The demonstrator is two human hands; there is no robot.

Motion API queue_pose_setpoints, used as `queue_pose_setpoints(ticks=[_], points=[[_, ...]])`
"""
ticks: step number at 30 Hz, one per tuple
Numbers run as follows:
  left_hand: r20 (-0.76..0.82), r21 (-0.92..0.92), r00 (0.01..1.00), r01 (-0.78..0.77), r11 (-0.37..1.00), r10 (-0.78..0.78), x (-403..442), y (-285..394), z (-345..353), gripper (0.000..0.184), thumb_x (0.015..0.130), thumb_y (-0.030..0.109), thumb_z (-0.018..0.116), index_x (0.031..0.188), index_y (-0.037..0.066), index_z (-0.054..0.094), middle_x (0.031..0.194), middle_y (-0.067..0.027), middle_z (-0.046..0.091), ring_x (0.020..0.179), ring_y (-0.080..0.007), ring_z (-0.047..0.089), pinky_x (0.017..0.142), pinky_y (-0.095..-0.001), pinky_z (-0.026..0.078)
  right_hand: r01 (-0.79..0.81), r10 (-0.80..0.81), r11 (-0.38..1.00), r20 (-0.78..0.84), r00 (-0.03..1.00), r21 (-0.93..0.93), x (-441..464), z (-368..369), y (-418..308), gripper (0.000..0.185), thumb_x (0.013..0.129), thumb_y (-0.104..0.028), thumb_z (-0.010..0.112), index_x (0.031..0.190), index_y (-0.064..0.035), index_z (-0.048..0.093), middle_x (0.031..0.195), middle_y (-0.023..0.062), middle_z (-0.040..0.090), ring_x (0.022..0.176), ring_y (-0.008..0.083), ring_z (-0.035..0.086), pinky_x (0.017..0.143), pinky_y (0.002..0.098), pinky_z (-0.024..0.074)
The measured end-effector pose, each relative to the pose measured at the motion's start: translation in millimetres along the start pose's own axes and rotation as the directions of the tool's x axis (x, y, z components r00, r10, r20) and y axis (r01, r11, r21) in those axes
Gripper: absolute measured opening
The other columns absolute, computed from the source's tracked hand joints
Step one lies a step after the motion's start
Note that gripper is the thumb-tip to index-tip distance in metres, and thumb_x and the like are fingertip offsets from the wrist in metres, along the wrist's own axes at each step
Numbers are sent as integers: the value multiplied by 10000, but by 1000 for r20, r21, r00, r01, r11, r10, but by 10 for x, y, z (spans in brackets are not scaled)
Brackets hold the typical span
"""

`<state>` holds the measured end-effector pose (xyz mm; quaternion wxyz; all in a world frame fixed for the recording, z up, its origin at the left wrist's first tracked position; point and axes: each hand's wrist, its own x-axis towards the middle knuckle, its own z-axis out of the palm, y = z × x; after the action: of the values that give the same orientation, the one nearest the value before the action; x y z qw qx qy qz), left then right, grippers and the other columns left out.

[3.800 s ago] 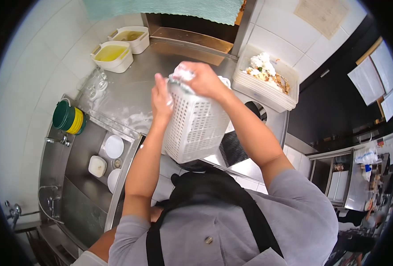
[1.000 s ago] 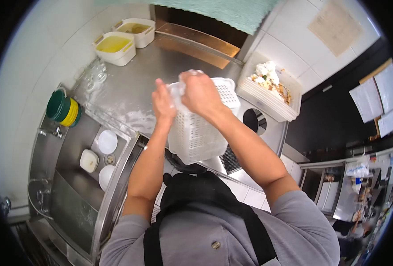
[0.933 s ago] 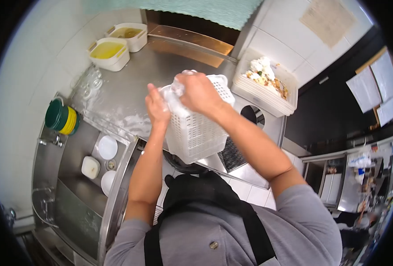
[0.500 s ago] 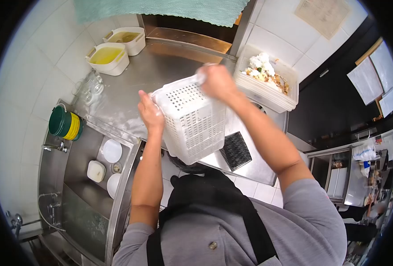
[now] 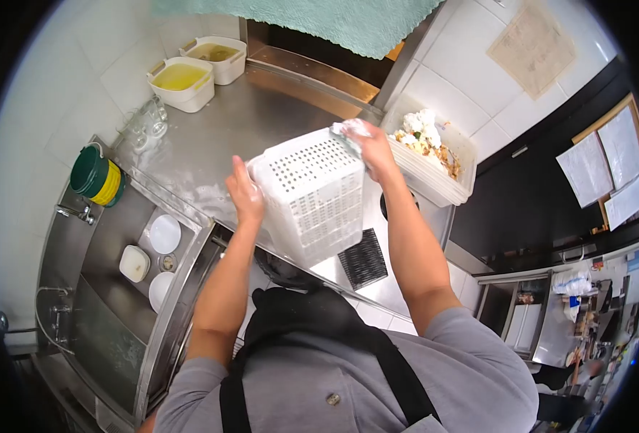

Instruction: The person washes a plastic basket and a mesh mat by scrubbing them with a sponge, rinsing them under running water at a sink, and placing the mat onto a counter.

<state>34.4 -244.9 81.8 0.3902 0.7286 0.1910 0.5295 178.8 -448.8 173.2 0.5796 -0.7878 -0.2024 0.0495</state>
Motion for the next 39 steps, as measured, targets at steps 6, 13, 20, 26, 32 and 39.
queue_pose_setpoints(ticks=[6,13,20,26,32,39], points=[[300,-122,927,271,955,-225,261,228,-340,598,1043,414,337,705,-32,546,565,-98,499,540,-202,451,547,-372,360,344,-363,918,67,929,197,-177,2,-419,116,879,-62,690,990,-35,668,868,13,668,797,76,588,728,238,477],[456,204,863,137,969,-218,526,818,-181,712,1019,484,289,644,-47,579,649,-306,563,677,-500,573,637,-536,425,660,-671,668,105,734,-344,-491,622,-823,277,707,-120,738,966,-36,691,1087,227,578,961,384,578,817,425,488],[321,268,881,266,926,-346,387,856,-155,732,1027,456,244,621,-55,575,676,-313,584,700,-521,582,653,-570,426,302,-360,911,-181,915,-282,-402,716,-695,164,783,-126,718,924,-44,726,1012,177,612,921,371,592,815,405,493],[406,374,842,200,905,-354,553,939,-94,736,1023,460,219,681,-46,630,748,-325,615,772,-522,597,734,-587,442,720,-745,564,128,655,-403,-473,736,-946,264,671,-42,719,932,-10,692,999,232,579,955,407,555,851,445,473],[409,425,863,108,899,-297,625,1207,-21,716,1024,437,221,725,-43,659,803,-324,637,826,-533,603,788,-578,468,594,-689,649,-35,724,-475,-403,661,-890,271,645,-31,703,903,12,634,978,272,540,943,438,535,820,491,466],[438,389,866,58,920,-240,658,1245,-21,688,1021,430,234,760,-24,681,806,-315,645,829,-518,616,799,-575,476,789,-794,480,191,577,-384,-356,547,-930,238,667,-22,676,879,29,581,958,276,562,988,471,524,856,492,459]])
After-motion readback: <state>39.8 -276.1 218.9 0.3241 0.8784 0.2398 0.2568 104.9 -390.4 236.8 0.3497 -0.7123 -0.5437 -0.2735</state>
